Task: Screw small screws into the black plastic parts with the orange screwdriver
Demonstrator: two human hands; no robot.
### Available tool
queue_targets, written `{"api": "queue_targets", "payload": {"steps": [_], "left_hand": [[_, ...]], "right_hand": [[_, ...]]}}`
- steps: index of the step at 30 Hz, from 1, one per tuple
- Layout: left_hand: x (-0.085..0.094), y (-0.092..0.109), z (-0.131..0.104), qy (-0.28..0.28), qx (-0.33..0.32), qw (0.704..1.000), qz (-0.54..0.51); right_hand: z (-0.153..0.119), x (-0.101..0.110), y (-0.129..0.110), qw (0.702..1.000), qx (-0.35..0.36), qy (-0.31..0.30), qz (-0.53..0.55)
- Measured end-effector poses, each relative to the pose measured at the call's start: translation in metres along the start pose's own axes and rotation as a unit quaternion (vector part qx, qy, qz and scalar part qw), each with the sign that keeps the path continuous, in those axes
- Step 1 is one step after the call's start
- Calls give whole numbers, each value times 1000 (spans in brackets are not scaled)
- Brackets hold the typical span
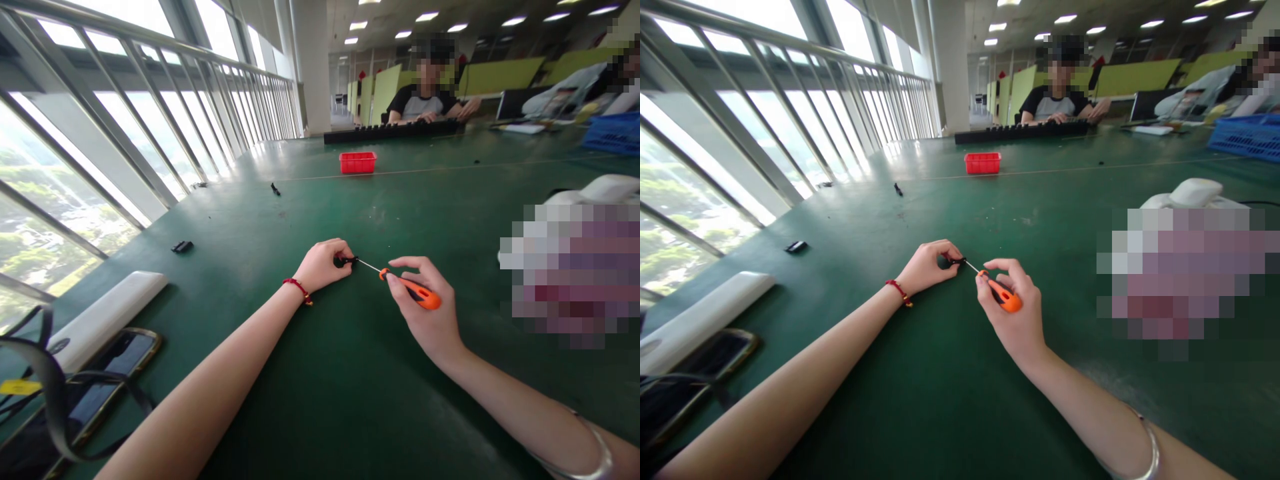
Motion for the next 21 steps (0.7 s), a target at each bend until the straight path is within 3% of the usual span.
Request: {"api": "queue_targets", "payload": {"steps": [6, 11, 17, 21], "left_hand": [[0, 0, 0, -5, -2, 1000, -3], [0, -1, 0, -2, 5, 1000, -11], [4, -4, 0, 13, 26, 998, -47], [11, -11, 1, 37, 50, 996, -63]], "right_hand": [[0, 11, -5, 998, 19, 56, 23], [0, -1, 2, 1000, -5, -3, -13], [1, 7, 3, 1000, -10, 29, -2], [4, -3, 16, 998, -57, -6, 15]]}}
Point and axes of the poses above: each hand's wrist, its own z-axis towards the middle knuckle, its own x-axis out of the back of the hand, y = z × x, the point moved 10 cm from there along z, towards the middle knuckle, and after that the axes turned 14 degrees about -z, right-handed, at the moved point
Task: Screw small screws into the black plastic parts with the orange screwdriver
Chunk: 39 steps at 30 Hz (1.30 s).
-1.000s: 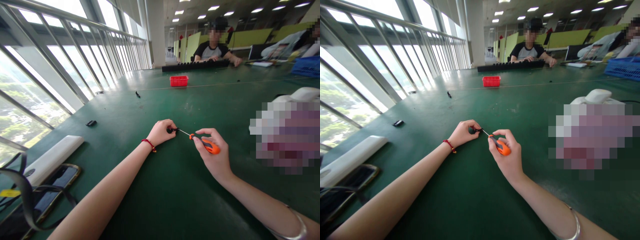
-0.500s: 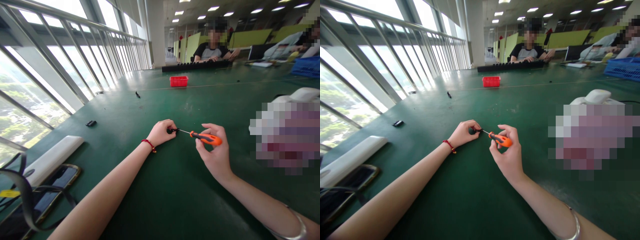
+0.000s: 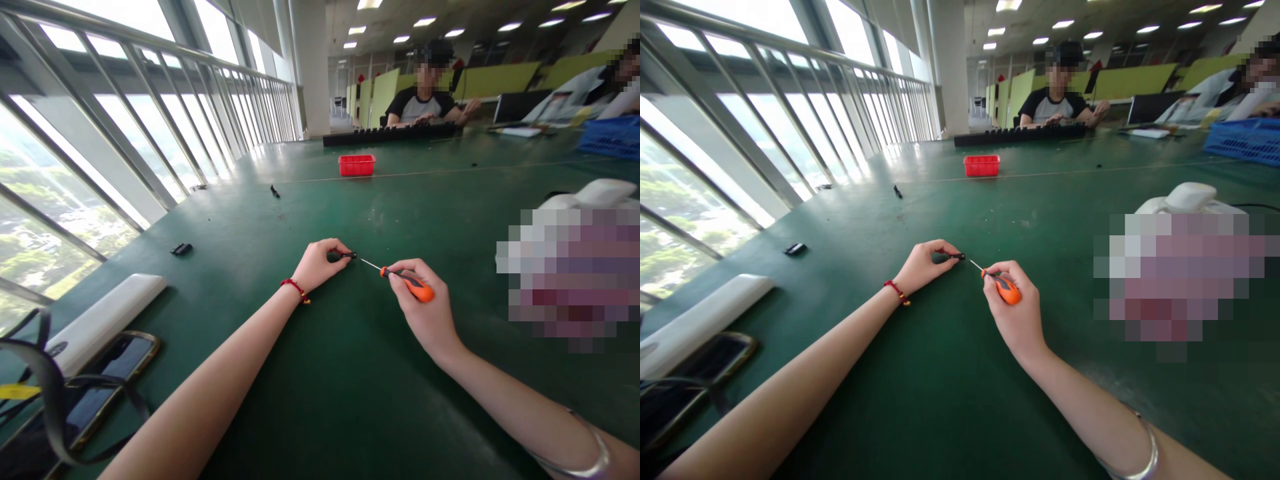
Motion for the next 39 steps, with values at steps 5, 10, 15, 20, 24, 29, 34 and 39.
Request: {"api": "queue_targets", "payload": {"steps": [5, 10, 15, 20, 24, 29, 34, 39], "left_hand": [[4, -10, 1, 16, 28, 999, -7], [3, -12, 1, 14, 40, 999, -3], [3, -12, 1, 12, 44, 999, 5], [3, -11, 2, 9, 40, 999, 10], [3, -12, 2, 8, 39, 999, 10], [3, -13, 2, 9, 43, 999, 3], [4, -16, 2, 11, 54, 998, -19], [5, -16, 2, 15, 61, 997, -32]], "right_hand": [[2, -10, 5, 999, -11, -40, -12], [0, -14, 3, 998, -3, -63, -28], [-1, -15, 1, 997, 4, -68, -36], [-1, -17, 3, 996, -9, -81, -48], [-1, -18, 3, 995, -6, -88, -44], [-2, -19, 2, 995, 1, -87, -40], [-1, -18, 1, 996, -1, -82, -46], [-2, -19, 3, 995, -7, -89, -49]]}}
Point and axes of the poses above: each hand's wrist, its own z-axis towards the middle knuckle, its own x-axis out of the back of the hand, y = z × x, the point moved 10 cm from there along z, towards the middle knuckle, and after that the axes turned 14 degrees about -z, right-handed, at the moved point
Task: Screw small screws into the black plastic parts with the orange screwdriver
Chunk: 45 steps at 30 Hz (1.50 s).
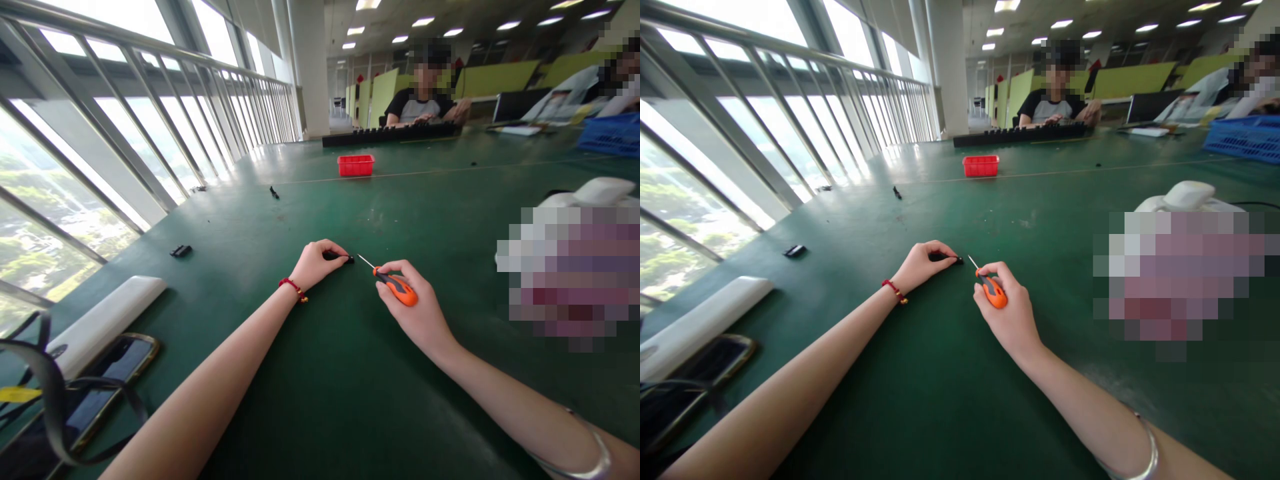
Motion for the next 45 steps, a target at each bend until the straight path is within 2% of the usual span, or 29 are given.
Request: {"api": "queue_targets", "payload": {"steps": [7, 13, 17, 22, 24, 26, 30, 37, 45], "left_hand": [[2, 2, 0, 8, -6, 1000, -11], [9, 12, -2, 46, -52, 998, 2], [8, 33, -12, 55, -99, 994, 2], [-9, 70, -35, 1, -159, 987, 33], [-10, 77, -45, 14, -168, 985, 31], [-11, 77, -52, 27, -162, 986, 20], [-18, 73, -57, 20, -138, 990, 0], [-14, 66, -55, 28, -93, 995, -32], [-18, 60, -52, 3, -70, 997, -41]], "right_hand": [[0, -1, 0, 1000, -3, -5, 2], [2, 5, -4, 999, 28, 23, 12], [3, 6, -2, 999, 29, 32, 0], [3, 3, -4, 999, 33, 21, -7], [3, 1, -6, 999, 41, 12, -2], [2, -1, -8, 999, 48, 1, 5], [2, -4, -10, 998, 58, -13, 4], [3, -9, -10, 998, 54, -33, 7], [3, -10, -10, 998, 57, -37, 17]]}}
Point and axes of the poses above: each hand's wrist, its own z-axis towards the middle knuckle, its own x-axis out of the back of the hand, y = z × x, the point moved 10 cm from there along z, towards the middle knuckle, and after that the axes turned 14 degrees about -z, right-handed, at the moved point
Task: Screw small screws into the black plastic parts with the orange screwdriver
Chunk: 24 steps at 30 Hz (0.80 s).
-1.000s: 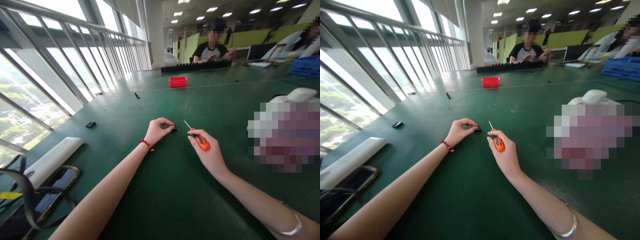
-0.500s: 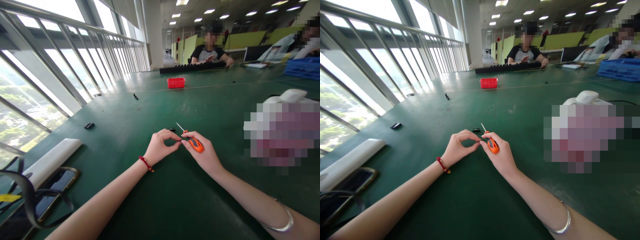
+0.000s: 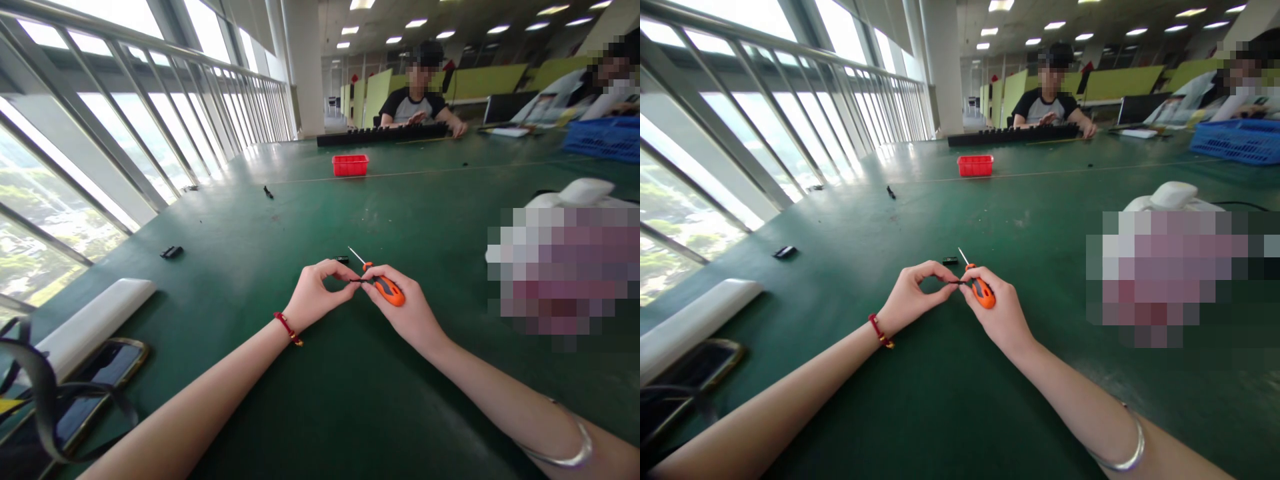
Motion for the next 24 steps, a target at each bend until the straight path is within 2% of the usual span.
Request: {"api": "queue_targets", "payload": {"steps": [7, 14, 17, 20, 22, 24], "left_hand": [[0, 6, 1, -9, -39, 999, 13], [-2, 2, 0, -6, -26, 999, 32], [6, 2, 1, 20, -23, 999, 33], [22, -2, 5, 60, -21, 997, 45], [31, -11, 9, 78, 1, 995, 66], [31, -24, 14, 63, 32, 994, 89]], "right_hand": [[1, 1, 7, 999, -23, 6, 24], [1, 0, 6, 1000, -24, -1, 12], [1, 4, 10, 999, -46, 16, 21], [1, 5, 13, 997, -64, 21, 36], [1, 4, 13, 997, -63, 16, 41], [1, 3, 13, 997, -61, 14, 43]]}}
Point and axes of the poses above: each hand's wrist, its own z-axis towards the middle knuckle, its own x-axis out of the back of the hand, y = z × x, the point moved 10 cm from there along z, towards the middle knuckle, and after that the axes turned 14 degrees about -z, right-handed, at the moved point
